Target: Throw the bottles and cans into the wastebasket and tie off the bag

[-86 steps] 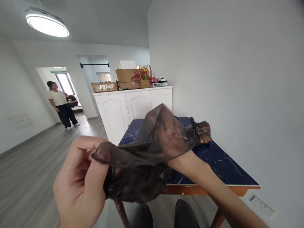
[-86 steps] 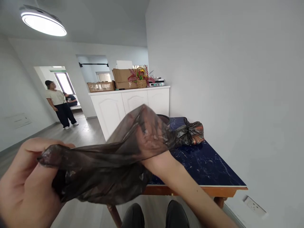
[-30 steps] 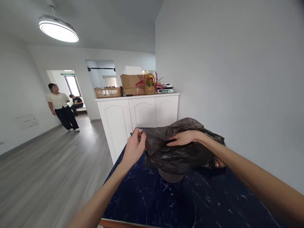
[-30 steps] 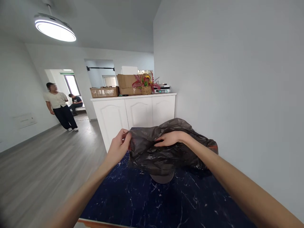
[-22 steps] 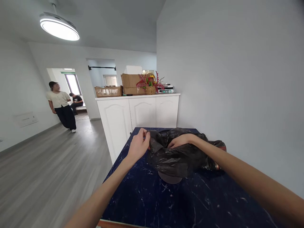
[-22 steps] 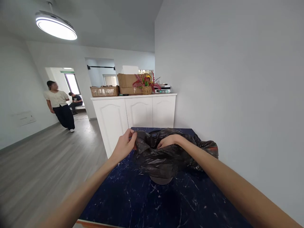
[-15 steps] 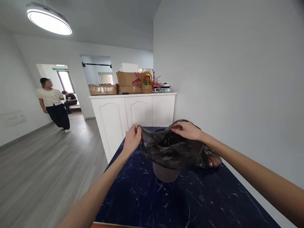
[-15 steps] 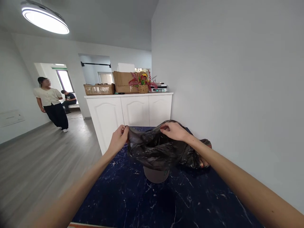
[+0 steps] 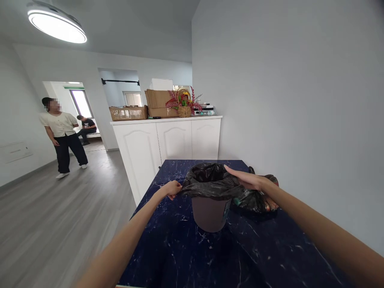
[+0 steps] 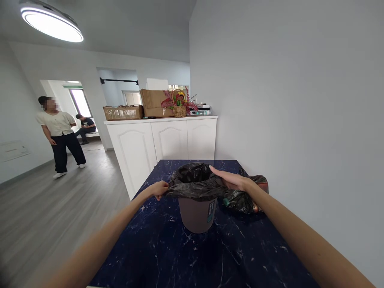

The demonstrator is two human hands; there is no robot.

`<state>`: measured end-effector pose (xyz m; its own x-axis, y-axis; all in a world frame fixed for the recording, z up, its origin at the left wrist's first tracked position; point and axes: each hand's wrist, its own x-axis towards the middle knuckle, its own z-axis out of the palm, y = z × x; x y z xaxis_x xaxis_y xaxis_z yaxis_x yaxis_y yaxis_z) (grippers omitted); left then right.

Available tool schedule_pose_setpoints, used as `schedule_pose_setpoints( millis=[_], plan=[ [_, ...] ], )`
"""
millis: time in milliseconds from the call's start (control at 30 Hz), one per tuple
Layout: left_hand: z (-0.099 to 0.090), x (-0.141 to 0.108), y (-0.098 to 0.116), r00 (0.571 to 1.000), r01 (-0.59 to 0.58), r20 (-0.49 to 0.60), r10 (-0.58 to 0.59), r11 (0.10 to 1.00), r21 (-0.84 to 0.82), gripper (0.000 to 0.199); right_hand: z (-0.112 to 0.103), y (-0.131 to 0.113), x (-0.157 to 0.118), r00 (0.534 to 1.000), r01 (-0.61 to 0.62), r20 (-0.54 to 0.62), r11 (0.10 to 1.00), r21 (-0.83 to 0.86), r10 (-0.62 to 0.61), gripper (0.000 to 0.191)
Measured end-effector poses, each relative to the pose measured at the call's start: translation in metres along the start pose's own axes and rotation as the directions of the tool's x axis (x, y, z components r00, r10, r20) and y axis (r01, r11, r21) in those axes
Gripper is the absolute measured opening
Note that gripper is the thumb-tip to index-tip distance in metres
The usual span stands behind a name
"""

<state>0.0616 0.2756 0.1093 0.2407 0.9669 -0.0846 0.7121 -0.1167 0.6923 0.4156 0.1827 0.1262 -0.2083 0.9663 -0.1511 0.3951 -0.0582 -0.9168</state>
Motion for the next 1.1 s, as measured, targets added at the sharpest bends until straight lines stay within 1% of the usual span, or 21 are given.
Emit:
schedule_pose_setpoints(
  millis=[67, 133, 167, 233, 300, 333, 400, 467, 533, 567, 600, 633, 667, 700, 733, 767, 800, 833, 900, 1000, 1100],
  plan=[
    [0.006, -0.008, -0.004, 0.997, -0.069, -0.035, 0.069, 0.998, -0.013, 0.036, 0.005, 0.011, -0.013, 0.999, -0.017, 0.032, 0.999, 0.052, 0.016, 0.109],
    [0.013, -0.019, -0.003, 0.976, -0.172, -0.142, 0.166, 0.985, -0.032, 0.028, 0.01, 0.021, -0.026, 0.998, 0.004, 0.064, 0.995, 0.095, -0.01, 0.115],
    [0.016, -0.027, -0.001, 0.952, -0.23, -0.216, 0.218, 0.972, -0.036, 0.026, 0.012, 0.026, -0.032, 0.996, 0.024, 0.079, 0.994, 0.106, -0.032, 0.118],
    [0.022, -0.046, 0.005, 0.879, -0.345, -0.358, 0.313, 0.938, -0.027, 0.034, 0.018, 0.035, -0.043, 0.991, 0.056, 0.117, 0.994, 0.09, -0.066, 0.127],
    [0.028, -0.068, 0.011, 0.807, -0.449, -0.427, 0.407, 0.894, 0.004, 0.04, 0.024, 0.045, -0.051, 0.985, 0.062, 0.161, 0.998, 0.025, -0.065, 0.135],
    [0.031, -0.079, 0.013, 0.78, -0.496, -0.43, 0.454, 0.868, 0.018, 0.037, 0.028, 0.05, -0.053, 0.981, 0.064, 0.186, 0.998, -0.011, -0.061, 0.138],
    [0.037, -0.099, 0.015, 0.723, -0.588, -0.384, 0.574, 0.804, 0.095, 0.027, 0.036, 0.06, -0.056, 0.972, 0.079, 0.227, 0.993, -0.082, -0.059, 0.138],
    [0.042, -0.111, 0.014, 0.641, -0.657, -0.282, 0.714, 0.7, 0.28, 0.024, 0.042, 0.067, -0.057, 0.973, 0.13, 0.212, 0.976, -0.177, -0.091, 0.131],
    [0.046, -0.115, 0.011, 0.561, -0.672, -0.147, 0.814, 0.552, 0.492, 0.02, 0.047, 0.07, -0.061, 0.983, 0.178, 0.103, 0.93, -0.322, -0.153, 0.116],
    [0.048, -0.114, 0.008, 0.537, -0.665, -0.093, 0.838, 0.488, 0.565, 0.019, 0.048, 0.069, -0.063, 0.98, 0.183, 0.009, 0.891, -0.416, -0.197, 0.105],
    [0.05, -0.113, 0.006, 0.525, -0.659, -0.056, 0.849, 0.447, 0.605, 0.019, 0.05, 0.067, -0.067, 0.963, 0.169, -0.094, 0.837, -0.521, -0.253, 0.09],
    [0.052, -0.111, 0.002, 0.518, -0.659, -0.03, 0.855, 0.421, 0.624, 0.019, 0.051, 0.064, -0.07, 0.931, 0.137, -0.18, 0.763, -0.632, -0.316, 0.071],
    [0.054, -0.109, -0.001, 0.513, -0.664, -0.01, 0.858, 0.404, 0.629, 0.018, 0.053, 0.061, -0.074, 0.895, 0.097, -0.227, 0.664, -0.741, -0.384, 0.051],
    [0.057, -0.106, -0.005, 0.511, -0.67, 0.008, 0.86, 0.393, 0.63, 0.016, 0.054, 0.058, -0.078, 0.868, 0.062, -0.222, 0.541, -0.839, -0.444, 0.036],
    [0.06, -0.104, -0.009, 0.509, -0.675, 0.026, 0.86, 0.381, 0.632, 0.013, 0.057, 0.056, -0.082, 0.859, 0.045, -0.175, 0.41, -0.911, -0.482, 0.029],
    [0.063, -0.102, -0.013, 0.51, -0.678, 0.04, 0.859, 0.373, 0.634, 0.01, 0.059, 0.055, -0.085, 0.864, 0.047, -0.108, 0.292, -0.955, -0.492, 0.027],
    [0.066, -0.1, -0.017, 0.513, -0.679, 0.049, 0.857, 0.37, 0.634, 0.007, 0.062, 0.055, -0.087, 0.876, 0.064, -0.042, 0.203, -0.977, -0.48, 0.027],
    [0.068, -0.099, -0.02, 0.519, -0.678, 0.053, 0.853, 0.374, 0.633, 0.004, 0.064, 0.056, -0.088, 0.889, 0.086, 0.008, 0.15, -0.985, -0.458, 0.024],
    [0.071, -0.097, -0.028, 0.537, -0.671, 0.045, 0.842, 0.394, 0.628, 0.006, 0.067, 0.061, -0.089, 0.911, 0.117, 0.055, 0.128, -0.985, -0.409, 0.015],
    [0.069, -0.103, -0.04, 0.565, -0.656, 0.007, 0.825, 0.443, 0.611, 0.022, 0.062, 0.063, -0.094, 0.936, 0.123, 0.064, 0.153, -0.98, -0.345, 0.008],
    [0.064, -0.117, -0.061, 0.604, -0.647, -0.084, 0.792, 0.55, 0.528, 0.044, 0.052, 0.041, -0.107, 0.949, 0.077, 0.014, 0.19, -0.979, -0.314, 0.011]
  ],
)
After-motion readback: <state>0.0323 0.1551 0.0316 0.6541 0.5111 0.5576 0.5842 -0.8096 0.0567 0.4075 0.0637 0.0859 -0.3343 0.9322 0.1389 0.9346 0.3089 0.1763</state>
